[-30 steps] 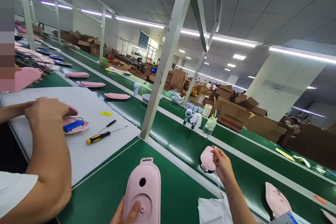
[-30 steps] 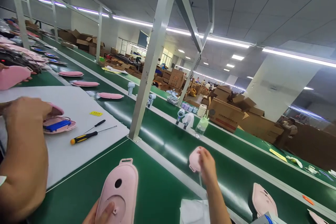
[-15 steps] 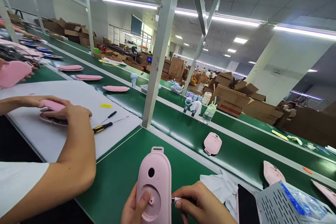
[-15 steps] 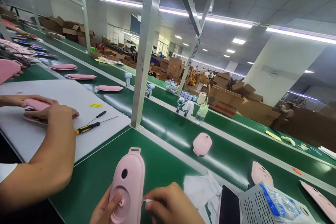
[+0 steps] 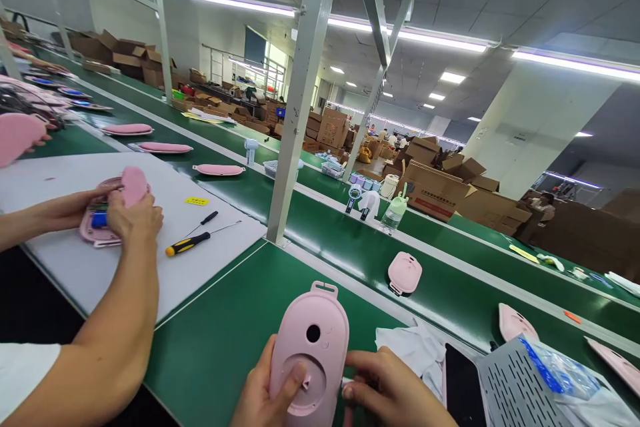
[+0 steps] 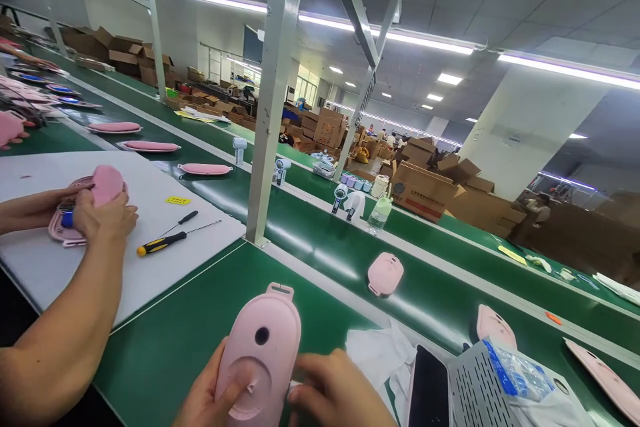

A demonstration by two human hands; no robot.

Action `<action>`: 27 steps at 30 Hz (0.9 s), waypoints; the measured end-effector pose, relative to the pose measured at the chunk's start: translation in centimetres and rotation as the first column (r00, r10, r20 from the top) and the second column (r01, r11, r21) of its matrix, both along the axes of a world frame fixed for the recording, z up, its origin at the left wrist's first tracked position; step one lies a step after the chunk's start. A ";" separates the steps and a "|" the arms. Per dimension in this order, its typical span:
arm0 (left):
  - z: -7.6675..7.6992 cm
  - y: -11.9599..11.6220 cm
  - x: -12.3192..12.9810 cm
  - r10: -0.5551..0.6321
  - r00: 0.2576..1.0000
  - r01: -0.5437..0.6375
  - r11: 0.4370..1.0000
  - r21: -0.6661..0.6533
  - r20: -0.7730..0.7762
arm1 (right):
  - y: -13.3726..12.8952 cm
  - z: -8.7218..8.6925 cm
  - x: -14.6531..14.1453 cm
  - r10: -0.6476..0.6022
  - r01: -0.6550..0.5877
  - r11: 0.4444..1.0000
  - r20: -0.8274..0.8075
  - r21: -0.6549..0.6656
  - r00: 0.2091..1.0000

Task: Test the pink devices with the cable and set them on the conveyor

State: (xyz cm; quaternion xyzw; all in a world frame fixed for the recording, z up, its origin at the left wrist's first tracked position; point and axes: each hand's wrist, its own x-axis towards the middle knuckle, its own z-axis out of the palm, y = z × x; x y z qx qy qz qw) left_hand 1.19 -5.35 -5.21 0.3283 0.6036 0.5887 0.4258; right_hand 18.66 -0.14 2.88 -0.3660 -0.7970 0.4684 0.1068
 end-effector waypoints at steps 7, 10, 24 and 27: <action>1.5 1.4 -1.0 -0.305 0.925 0.321 0.946 0.038 -0.227 | 0.6 -5.0 1.2 -0.166 0.124 0.971 -0.199 -0.204 0.966; 2.6 1.8 -1.3 -0.375 0.904 0.389 0.921 0.032 -0.203 | 0.4 -6.4 1.7 -0.188 0.156 0.977 -0.241 -0.146 0.952; 1.6 1.5 -1.8 -0.316 0.908 0.328 0.945 -0.005 -0.277 | 0.3 -8.1 2.1 -0.167 0.143 0.983 -0.232 -0.115 0.958; 1.7 1.3 -2.0 -0.316 0.921 0.329 0.944 0.020 -0.226 | 0.3 -8.5 2.5 -0.188 0.159 0.975 -0.196 -0.159 0.962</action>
